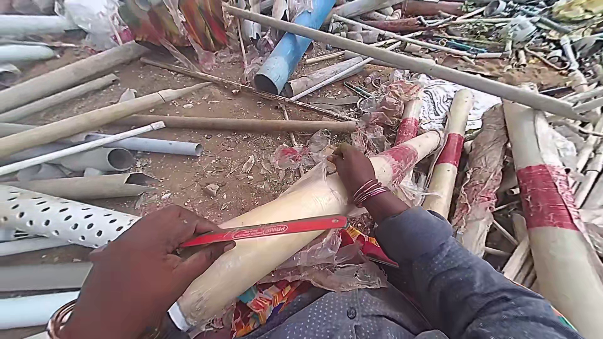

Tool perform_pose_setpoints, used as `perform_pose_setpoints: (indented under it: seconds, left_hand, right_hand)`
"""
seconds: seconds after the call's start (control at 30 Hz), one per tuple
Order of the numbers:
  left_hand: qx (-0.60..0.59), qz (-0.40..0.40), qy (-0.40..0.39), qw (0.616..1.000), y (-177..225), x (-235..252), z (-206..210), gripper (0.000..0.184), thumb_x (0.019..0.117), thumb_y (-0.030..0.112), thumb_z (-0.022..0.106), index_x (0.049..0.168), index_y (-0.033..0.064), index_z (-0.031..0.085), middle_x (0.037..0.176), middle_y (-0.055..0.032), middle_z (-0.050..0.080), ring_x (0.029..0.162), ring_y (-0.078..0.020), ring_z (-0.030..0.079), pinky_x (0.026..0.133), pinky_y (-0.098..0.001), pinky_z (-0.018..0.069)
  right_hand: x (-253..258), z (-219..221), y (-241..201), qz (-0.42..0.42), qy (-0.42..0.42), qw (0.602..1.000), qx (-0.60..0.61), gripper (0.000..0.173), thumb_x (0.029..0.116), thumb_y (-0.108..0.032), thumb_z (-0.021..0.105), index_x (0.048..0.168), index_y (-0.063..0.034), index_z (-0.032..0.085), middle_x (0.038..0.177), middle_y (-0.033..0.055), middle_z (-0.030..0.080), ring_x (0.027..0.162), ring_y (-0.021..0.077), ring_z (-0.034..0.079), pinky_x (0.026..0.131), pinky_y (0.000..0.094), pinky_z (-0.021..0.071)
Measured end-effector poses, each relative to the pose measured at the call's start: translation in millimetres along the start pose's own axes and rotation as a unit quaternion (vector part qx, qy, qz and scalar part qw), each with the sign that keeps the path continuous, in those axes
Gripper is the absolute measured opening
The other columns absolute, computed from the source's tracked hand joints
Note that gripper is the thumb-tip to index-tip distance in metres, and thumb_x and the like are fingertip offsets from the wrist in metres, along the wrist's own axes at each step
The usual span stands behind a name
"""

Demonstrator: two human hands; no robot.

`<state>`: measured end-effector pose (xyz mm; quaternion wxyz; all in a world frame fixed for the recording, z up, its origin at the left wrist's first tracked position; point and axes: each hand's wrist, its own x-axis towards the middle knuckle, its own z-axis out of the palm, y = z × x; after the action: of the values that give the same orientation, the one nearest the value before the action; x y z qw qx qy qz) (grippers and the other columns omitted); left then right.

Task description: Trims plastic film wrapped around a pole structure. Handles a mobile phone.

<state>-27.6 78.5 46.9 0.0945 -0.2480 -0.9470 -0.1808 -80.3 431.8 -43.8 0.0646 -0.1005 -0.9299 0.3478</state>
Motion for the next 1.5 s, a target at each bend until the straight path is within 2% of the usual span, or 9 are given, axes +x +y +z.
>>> perform_pose_setpoints:
  seconds: [0.13, 0.27, 0.4, 0.53, 0.63, 0.77, 0.93, 1.17, 1.5]
  left_hand:
    - [0.015, 0.014, -0.011, 1.000, 18.2, -9.5, 0.1, 0.053, 0.0882, 0.067, 0.059, 0.090, 0.0167, 0.076, 0.090, -0.0073, 0.069, 0.086, -0.0245, 0.064, 0.073, -0.0479, 0.0487]
    - [-0.017, 0.011, -0.046, 0.999, 10.3, -7.2, -1.1, 0.050, 0.0893, 0.060, 0.066, 0.093, 0.0108, 0.076, 0.093, -0.0119, 0.069, 0.090, -0.0264, 0.063, 0.077, -0.0466, 0.0489]
    - [-0.020, 0.001, -0.066, 0.998, 3.8, -2.0, -3.1, 0.055, 0.0881, 0.062, 0.067, 0.094, 0.0078, 0.075, 0.093, -0.0132, 0.069, 0.091, -0.0266, 0.063, 0.079, -0.0466, 0.0484]
    - [-0.031, -0.001, -0.089, 0.995, 9.1, 1.8, -6.5, 0.056, 0.0892, 0.059, 0.068, 0.096, 0.0043, 0.074, 0.094, -0.0142, 0.068, 0.090, -0.0247, 0.062, 0.078, -0.0437, 0.0483]
    - [-0.041, -0.017, -0.104, 0.994, 11.9, 2.3, -6.2, 0.054, 0.0892, 0.057, 0.068, 0.096, 0.0039, 0.074, 0.095, -0.0133, 0.067, 0.089, -0.0209, 0.061, 0.079, -0.0403, 0.0483]
    - [-0.041, -0.019, -0.097, 0.994, 12.9, 0.7, -2.7, 0.053, 0.0881, 0.060, 0.068, 0.096, 0.0084, 0.074, 0.094, -0.0080, 0.068, 0.088, -0.0146, 0.061, 0.078, -0.0348, 0.0488]
    - [-0.041, -0.010, -0.086, 0.995, 14.3, -0.8, -0.8, 0.053, 0.0876, 0.064, 0.066, 0.095, 0.0118, 0.074, 0.095, -0.0050, 0.066, 0.088, -0.0115, 0.060, 0.077, -0.0322, 0.0488]
    - [0.000, 0.014, -0.089, 0.996, 16.0, 0.7, 2.6, 0.060, 0.0870, 0.071, 0.059, 0.094, 0.0139, 0.074, 0.092, -0.0045, 0.067, 0.086, -0.0142, 0.062, 0.075, -0.0357, 0.0501]
    - [-0.136, -0.007, -0.110, 0.985, 20.3, -0.6, 1.5, 0.040, 0.0932, 0.043, 0.070, 0.092, 0.0022, 0.071, 0.097, -0.0050, 0.064, 0.093, 0.0000, 0.055, 0.080, -0.0156, 0.0438]
  right_hand:
    - [50.2, -14.4, 72.0, 0.190, 0.032, 0.980, 0.056, 0.033, 0.1076, -0.019, 0.052, 0.125, 0.0077, 0.060, 0.118, 0.0312, 0.065, 0.110, 0.0461, 0.064, 0.096, 0.0644, 0.0469]
    - [42.5, -35.1, 134.8, 0.235, 0.067, 0.962, 0.121, 0.033, 0.1087, -0.028, 0.053, 0.123, 0.0010, 0.063, 0.098, 0.0197, 0.065, 0.076, 0.0296, 0.058, 0.073, 0.0525, 0.0474]
    - [6.3, -51.1, 120.1, 0.181, 0.022, 0.968, 0.173, 0.025, 0.1074, -0.012, 0.053, 0.130, -0.0068, 0.063, 0.110, 0.0132, 0.065, 0.079, 0.0190, 0.057, 0.071, 0.0395, 0.0480]
    - [-23.9, -65.9, 104.5, 0.124, -0.024, 0.980, 0.156, 0.022, 0.1071, -0.004, 0.049, 0.117, -0.0023, 0.069, 0.095, 0.0069, 0.065, 0.071, 0.0082, 0.053, 0.066, 0.0268, 0.0453]
    - [-41.2, -77.2, 96.4, 0.107, -0.090, 0.984, 0.108, 0.023, 0.1092, -0.010, 0.048, 0.113, 0.0016, 0.067, 0.087, 0.0081, 0.063, 0.072, 0.0111, 0.055, 0.071, 0.0307, 0.0474]
    - [-59.0, -75.3, 97.1, 0.122, -0.099, 0.983, 0.095, 0.023, 0.1095, -0.015, 0.049, 0.106, -0.0010, 0.067, 0.075, 0.0013, 0.057, 0.065, 0.0065, 0.051, 0.064, 0.0262, 0.0437]
    - [-69.8, -65.5, 98.2, 0.107, -0.084, 0.979, 0.152, 0.015, 0.1049, -0.005, 0.054, 0.113, -0.0003, 0.066, 0.094, 0.0061, 0.064, 0.070, 0.0055, 0.053, 0.067, 0.0246, 0.0455]
    - [-72.3, -66.2, 93.2, 0.080, -0.131, 0.978, 0.141, 0.022, 0.1081, -0.008, 0.048, 0.111, -0.0032, 0.069, 0.085, 0.0032, 0.063, 0.073, 0.0065, 0.055, 0.071, 0.0269, 0.0469]
    - [-72.3, -63.9, 94.6, 0.136, -0.101, 0.967, 0.190, 0.034, 0.1125, -0.020, 0.041, 0.093, -0.0003, 0.060, 0.067, -0.0016, 0.051, 0.060, 0.0028, 0.051, 0.064, 0.0212, 0.0453]
